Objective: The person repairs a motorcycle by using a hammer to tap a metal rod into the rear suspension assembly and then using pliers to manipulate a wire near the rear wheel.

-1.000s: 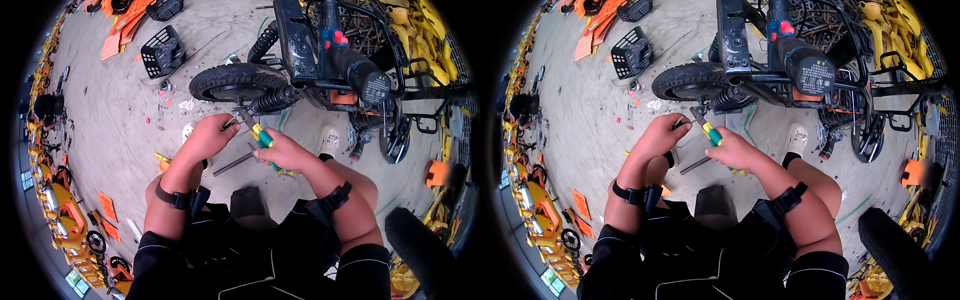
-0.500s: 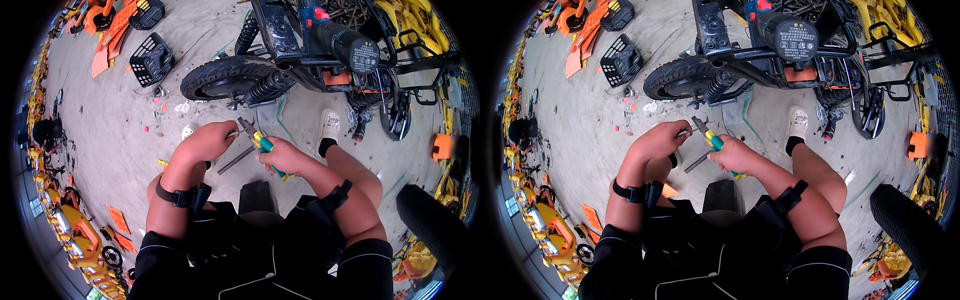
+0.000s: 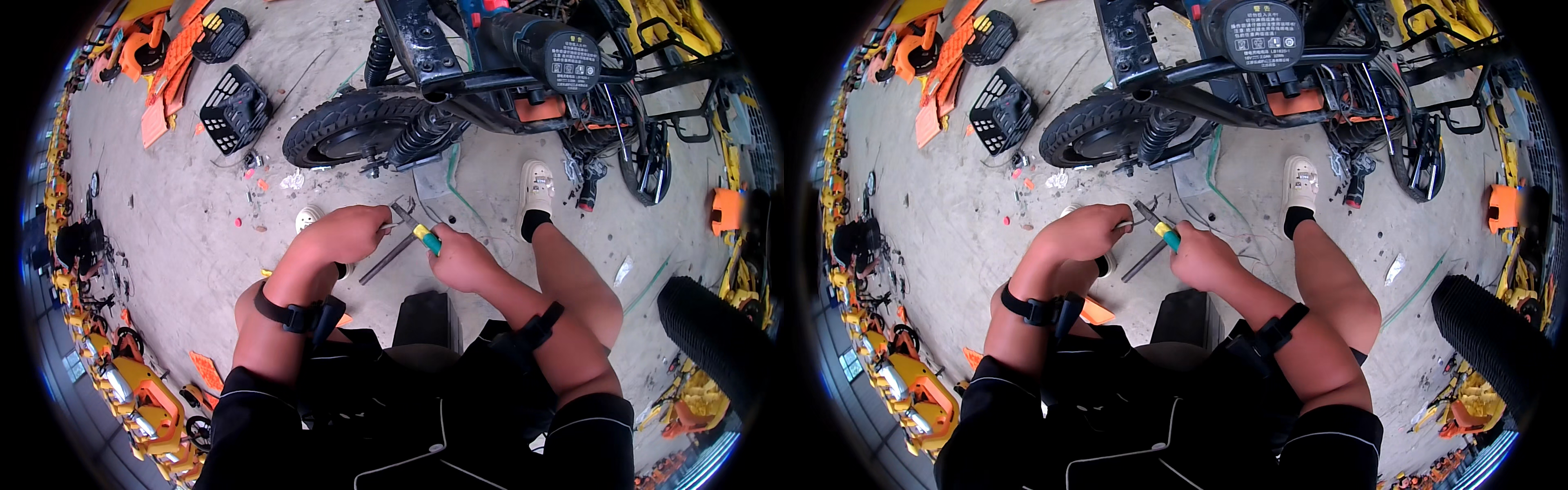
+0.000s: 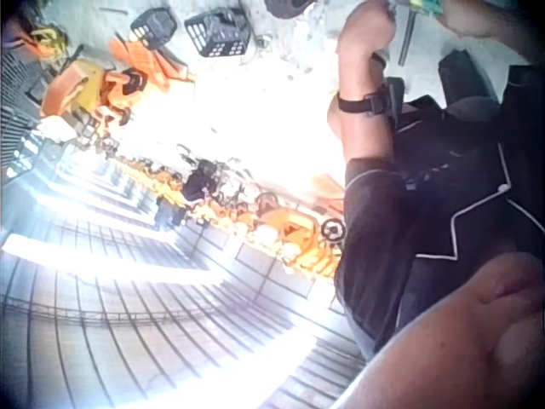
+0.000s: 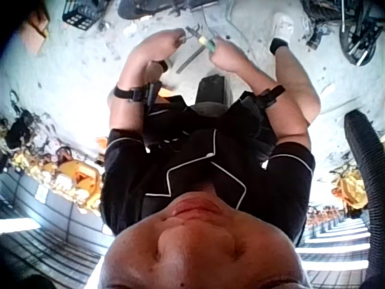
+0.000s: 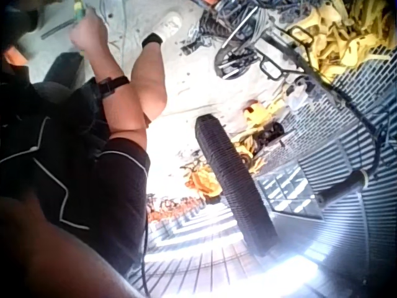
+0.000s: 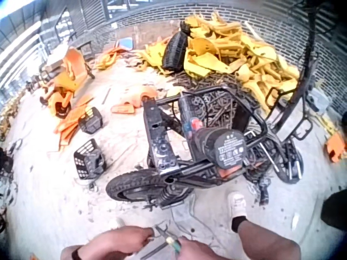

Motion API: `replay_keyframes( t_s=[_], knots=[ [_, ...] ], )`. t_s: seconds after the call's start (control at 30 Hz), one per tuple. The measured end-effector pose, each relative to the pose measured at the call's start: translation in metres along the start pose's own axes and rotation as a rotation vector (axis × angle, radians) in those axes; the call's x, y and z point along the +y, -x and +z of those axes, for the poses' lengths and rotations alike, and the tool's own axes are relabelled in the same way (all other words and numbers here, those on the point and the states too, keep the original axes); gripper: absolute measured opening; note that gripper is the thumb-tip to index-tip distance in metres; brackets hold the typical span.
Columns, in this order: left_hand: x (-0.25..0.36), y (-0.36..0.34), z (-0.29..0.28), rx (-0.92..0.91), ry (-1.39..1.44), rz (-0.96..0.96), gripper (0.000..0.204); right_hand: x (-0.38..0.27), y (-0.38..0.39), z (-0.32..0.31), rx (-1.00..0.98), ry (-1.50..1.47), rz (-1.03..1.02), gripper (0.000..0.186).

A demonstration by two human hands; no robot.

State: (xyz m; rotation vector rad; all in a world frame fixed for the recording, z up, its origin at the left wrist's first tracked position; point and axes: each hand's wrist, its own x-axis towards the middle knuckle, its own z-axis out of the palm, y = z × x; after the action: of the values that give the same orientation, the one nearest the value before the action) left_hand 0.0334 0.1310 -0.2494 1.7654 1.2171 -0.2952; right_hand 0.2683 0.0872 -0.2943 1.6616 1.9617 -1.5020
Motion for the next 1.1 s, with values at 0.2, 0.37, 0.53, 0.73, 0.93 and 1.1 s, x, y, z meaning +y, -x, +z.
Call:
replay_keyframes(
  t_s=[0.2, 0.37, 0.53, 0.73, 0.93, 1.1],
  knots=[
    [-0.003, -0.022, 0.008, -0.016, -0.117, 0.011, 0.019, 0.004, -0.007, -0.003, -0.1, -0.325, 0.086, 0.03],
    [0.006, -0.01, 0.01, -0.079, -0.126, 0.066, 0.02, 0.024, -0.002, 0.003, 0.056, -0.069, 0.161, 0.036],
    [0.005, 0.019, -0.012, -0.007, 0.013, -0.015, 0.015, 0.088, -0.017, -0.018, 0.012, -0.376, 0.475, 0.037],
    [0.009, 0.003, -0.002, 0.004, -0.014, -0.02, 0.017, 0.082, -0.022, 0.005, -0.039, -0.689, 0.369, 0.031],
    [0.005, -0.004, 0.006, 0.037, 0.004, -0.008, 0.019, 0.059, -0.022, 0.01, -0.121, -1.223, 0.397, 0.038],
    [0.009, -0.006, 0.004, 0.043, -0.013, -0.044, 0.02, 0.045, -0.026, 0.002, -0.178, -1.368, 0.357, 0.05]
  ],
)
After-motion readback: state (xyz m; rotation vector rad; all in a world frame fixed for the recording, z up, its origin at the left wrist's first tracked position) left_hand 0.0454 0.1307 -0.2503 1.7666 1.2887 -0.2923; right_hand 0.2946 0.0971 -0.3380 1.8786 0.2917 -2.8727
